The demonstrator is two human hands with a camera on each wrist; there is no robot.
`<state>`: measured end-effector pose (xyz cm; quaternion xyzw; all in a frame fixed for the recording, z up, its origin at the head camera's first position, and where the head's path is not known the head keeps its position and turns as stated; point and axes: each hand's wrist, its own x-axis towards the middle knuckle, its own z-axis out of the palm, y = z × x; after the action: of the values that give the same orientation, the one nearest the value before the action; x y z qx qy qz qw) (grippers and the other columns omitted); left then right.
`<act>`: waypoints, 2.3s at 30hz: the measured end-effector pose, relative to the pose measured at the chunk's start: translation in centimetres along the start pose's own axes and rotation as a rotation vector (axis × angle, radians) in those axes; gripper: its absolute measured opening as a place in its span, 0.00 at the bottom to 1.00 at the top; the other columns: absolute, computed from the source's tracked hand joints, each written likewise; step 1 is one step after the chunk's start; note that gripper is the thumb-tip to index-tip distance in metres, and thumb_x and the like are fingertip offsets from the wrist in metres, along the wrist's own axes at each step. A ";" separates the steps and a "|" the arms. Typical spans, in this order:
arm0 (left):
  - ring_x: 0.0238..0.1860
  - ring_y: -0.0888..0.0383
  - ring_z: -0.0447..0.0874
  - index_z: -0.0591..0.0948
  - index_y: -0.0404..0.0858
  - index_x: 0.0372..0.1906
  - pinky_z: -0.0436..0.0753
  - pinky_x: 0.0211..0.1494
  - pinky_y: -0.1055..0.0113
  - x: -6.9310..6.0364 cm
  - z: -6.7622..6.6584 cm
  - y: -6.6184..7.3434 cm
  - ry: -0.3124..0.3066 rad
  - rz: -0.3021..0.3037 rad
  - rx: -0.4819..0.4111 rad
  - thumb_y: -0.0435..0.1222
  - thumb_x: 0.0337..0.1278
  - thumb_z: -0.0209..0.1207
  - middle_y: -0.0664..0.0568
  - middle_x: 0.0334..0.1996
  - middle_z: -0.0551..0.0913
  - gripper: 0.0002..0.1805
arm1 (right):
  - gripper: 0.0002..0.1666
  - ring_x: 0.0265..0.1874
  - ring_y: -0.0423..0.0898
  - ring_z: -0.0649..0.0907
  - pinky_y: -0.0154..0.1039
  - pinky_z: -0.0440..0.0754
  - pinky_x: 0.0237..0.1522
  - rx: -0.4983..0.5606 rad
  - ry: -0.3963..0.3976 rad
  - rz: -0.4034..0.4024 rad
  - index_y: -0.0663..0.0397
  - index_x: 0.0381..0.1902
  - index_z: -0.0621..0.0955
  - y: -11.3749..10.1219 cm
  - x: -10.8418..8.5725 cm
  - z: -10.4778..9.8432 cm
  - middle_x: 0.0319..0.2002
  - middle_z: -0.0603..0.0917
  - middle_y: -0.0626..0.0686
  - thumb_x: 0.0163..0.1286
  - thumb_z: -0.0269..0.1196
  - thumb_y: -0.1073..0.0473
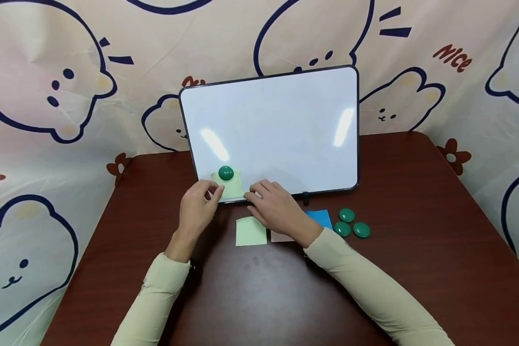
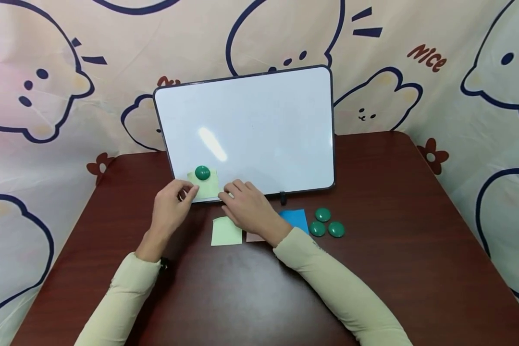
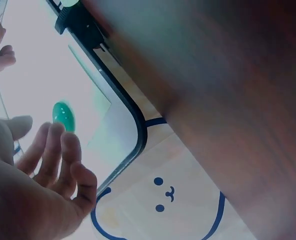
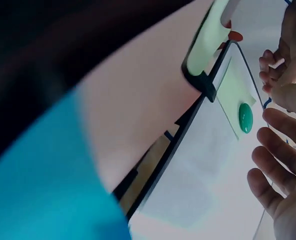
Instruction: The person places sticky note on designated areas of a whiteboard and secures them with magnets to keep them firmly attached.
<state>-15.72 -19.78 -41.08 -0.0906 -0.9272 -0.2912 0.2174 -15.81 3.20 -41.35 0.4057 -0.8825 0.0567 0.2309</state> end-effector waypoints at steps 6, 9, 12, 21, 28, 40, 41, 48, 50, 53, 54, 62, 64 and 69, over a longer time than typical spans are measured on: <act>0.32 0.54 0.79 0.86 0.40 0.39 0.79 0.34 0.62 -0.4 0.0 0.3 -0.156 0.097 0.039 0.41 0.64 0.64 0.50 0.32 0.83 0.09 | 0.13 0.51 0.46 0.79 0.41 0.80 0.51 -0.010 0.026 -0.042 0.48 0.51 0.82 1.0 -2.1 -0.3 0.47 0.81 0.47 0.73 0.60 0.51; 0.33 0.56 0.79 0.86 0.41 0.40 0.79 0.35 0.63 -0.6 0.1 0.4 -0.235 0.140 0.070 0.40 0.63 0.65 0.52 0.33 0.84 0.07 | 0.13 0.50 0.47 0.79 0.42 0.80 0.49 -0.020 0.049 -0.022 0.49 0.50 0.83 1.8 -3.4 -0.6 0.46 0.81 0.48 0.71 0.63 0.53; 0.34 0.56 0.81 0.86 0.41 0.39 0.80 0.37 0.62 -0.8 0.1 0.6 -0.289 0.210 0.122 0.39 0.60 0.67 0.52 0.33 0.84 0.07 | 0.12 0.49 0.48 0.80 0.42 0.81 0.47 -0.041 0.067 -0.006 0.50 0.48 0.83 2.6 -4.4 -1.0 0.45 0.81 0.49 0.70 0.63 0.54; 0.36 0.57 0.83 0.86 0.42 0.39 0.82 0.40 0.62 -1.4 0.3 1.0 -0.433 0.285 0.162 0.40 0.56 0.70 0.54 0.34 0.85 0.09 | 0.15 0.50 0.49 0.80 0.44 0.81 0.48 -0.033 0.016 0.027 0.50 0.52 0.82 4.4 -7.2 -2.2 0.47 0.82 0.51 0.68 0.65 0.54; 0.40 0.58 0.84 0.86 0.44 0.42 0.83 0.44 0.61 -2.0 0.2 0.8 -0.528 0.269 0.159 0.40 0.56 0.70 0.55 0.37 0.85 0.09 | 0.20 0.52 0.52 0.80 0.49 0.81 0.53 0.002 -0.077 0.102 0.50 0.56 0.81 6.9 -9.9 -3.5 0.51 0.82 0.53 0.69 0.65 0.51; 0.41 0.59 0.83 0.86 0.43 0.45 0.83 0.45 0.62 -2.1 0.4 0.6 -0.574 0.272 0.163 0.38 0.57 0.69 0.54 0.40 0.86 0.11 | 0.24 0.52 0.53 0.79 0.51 0.80 0.52 0.081 -0.194 0.167 0.49 0.59 0.81 11.3 -13.7 -4.8 0.52 0.82 0.55 0.66 0.67 0.50; 0.41 0.59 0.84 0.86 0.43 0.45 0.83 0.45 0.62 -2.0 0.4 0.7 -0.583 0.265 0.161 0.38 0.57 0.69 0.54 0.41 0.86 0.11 | 0.24 0.52 0.53 0.79 0.51 0.80 0.51 0.083 -0.209 0.165 0.49 0.59 0.81 11.5 -14.0 -4.9 0.52 0.82 0.54 0.66 0.67 0.50; 0.38 0.61 0.83 0.86 0.43 0.46 0.82 0.43 0.63 -1.9 0.5 0.9 -0.622 0.250 0.165 0.37 0.58 0.68 0.55 0.38 0.85 0.11 | 0.22 0.54 0.51 0.78 0.53 0.79 0.53 0.138 -0.308 0.173 0.48 0.57 0.82 12.9 -15.6 -5.3 0.52 0.83 0.52 0.65 0.66 0.52; 0.38 0.61 0.83 0.86 0.43 0.46 0.82 0.43 0.63 -1.9 0.5 0.9 -0.627 0.252 0.163 0.37 0.59 0.68 0.55 0.38 0.85 0.10 | 0.21 0.53 0.50 0.77 0.53 0.78 0.53 0.159 -0.329 0.188 0.47 0.55 0.83 13.2 -16.0 -5.5 0.52 0.83 0.51 0.64 0.66 0.54; 0.38 0.60 0.83 0.86 0.43 0.45 0.82 0.43 0.63 -1.8 0.6 0.9 -0.624 0.273 0.158 0.35 0.59 0.67 0.55 0.39 0.85 0.09 | 0.21 0.53 0.50 0.77 0.53 0.78 0.53 0.184 -0.363 0.209 0.47 0.54 0.83 13.4 -16.3 -5.6 0.51 0.83 0.50 0.62 0.68 0.54; 0.39 0.60 0.84 0.86 0.43 0.44 0.82 0.43 0.63 -1.8 0.6 0.9 -0.622 0.283 0.157 0.35 0.60 0.67 0.55 0.39 0.86 0.08 | 0.22 0.52 0.50 0.78 0.53 0.78 0.54 0.188 -0.376 0.214 0.46 0.54 0.83 13.5 -16.4 -5.6 0.51 0.83 0.50 0.61 0.69 0.54; 0.41 0.58 0.85 0.87 0.43 0.42 0.84 0.45 0.62 -1.9 1.0 0.9 -0.587 0.326 0.178 0.32 0.61 0.65 0.54 0.41 0.87 0.07 | 0.23 0.50 0.48 0.78 0.52 0.78 0.53 0.206 -0.439 0.244 0.47 0.54 0.84 13.8 -16.4 -5.3 0.49 0.83 0.48 0.60 0.70 0.51; 0.40 0.58 0.85 0.87 0.43 0.42 0.84 0.45 0.62 -1.9 1.0 0.9 -0.582 0.327 0.186 0.31 0.61 0.65 0.54 0.41 0.87 0.07 | 0.23 0.50 0.47 0.78 0.52 0.78 0.53 0.210 -0.447 0.253 0.47 0.54 0.84 13.8 -16.3 -5.2 0.49 0.83 0.48 0.60 0.70 0.50; 0.37 0.59 0.84 0.86 0.43 0.40 0.84 0.42 0.63 -2.0 1.0 1.0 -0.564 0.325 0.192 0.30 0.62 0.64 0.54 0.39 0.86 0.05 | 0.25 0.50 0.49 0.79 0.52 0.80 0.53 0.219 -0.456 0.279 0.50 0.55 0.83 13.9 -16.1 -5.2 0.50 0.83 0.51 0.61 0.70 0.49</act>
<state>-14.00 -18.47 -42.24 -0.2932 -0.9475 -0.1276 0.0034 -15.18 25.05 -42.88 0.3053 -0.9476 0.0900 -0.0286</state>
